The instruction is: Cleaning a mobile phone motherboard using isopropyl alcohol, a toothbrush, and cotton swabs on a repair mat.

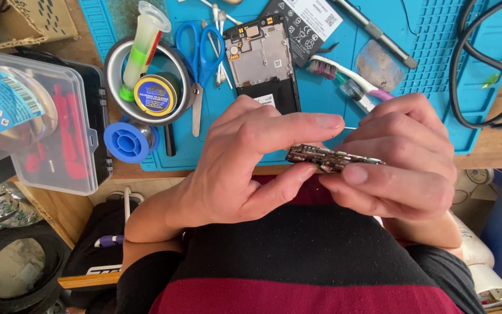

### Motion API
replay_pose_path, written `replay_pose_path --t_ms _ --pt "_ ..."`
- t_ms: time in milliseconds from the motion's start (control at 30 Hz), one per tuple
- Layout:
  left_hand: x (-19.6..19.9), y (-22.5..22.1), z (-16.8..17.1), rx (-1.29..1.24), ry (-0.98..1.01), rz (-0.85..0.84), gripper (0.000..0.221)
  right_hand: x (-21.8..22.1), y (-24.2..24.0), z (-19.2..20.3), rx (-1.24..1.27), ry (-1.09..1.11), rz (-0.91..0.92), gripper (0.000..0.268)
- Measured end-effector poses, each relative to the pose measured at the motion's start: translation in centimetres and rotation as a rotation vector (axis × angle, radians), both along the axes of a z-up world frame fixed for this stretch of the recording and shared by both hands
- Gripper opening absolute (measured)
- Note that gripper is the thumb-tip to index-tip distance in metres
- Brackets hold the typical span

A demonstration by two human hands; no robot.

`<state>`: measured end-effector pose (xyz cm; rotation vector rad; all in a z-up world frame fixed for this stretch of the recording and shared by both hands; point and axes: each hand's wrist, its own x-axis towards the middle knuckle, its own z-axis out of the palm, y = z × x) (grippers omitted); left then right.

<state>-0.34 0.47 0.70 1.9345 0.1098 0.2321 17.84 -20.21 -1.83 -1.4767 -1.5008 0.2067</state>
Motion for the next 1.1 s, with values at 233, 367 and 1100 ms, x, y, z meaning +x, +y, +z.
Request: replay_pose_path --t_ms 233,367,1100 --pt "-0.1 -0.1 -0.1 -0.003 0.003 0.008 0.043 -0.3 1.3 0.8 0.037 -0.057 -0.024 0.010" --pt "-0.1 0.0 0.1 -0.042 0.025 0.023 0.041 -0.6 1.0 0.4 0.051 -0.002 -0.017 0.018" --pt "0.1 -0.2 -0.2 -0.032 0.043 0.149 0.042 -3.3 -0.6 -0.8 -0.142 0.749 -0.257 0.060"
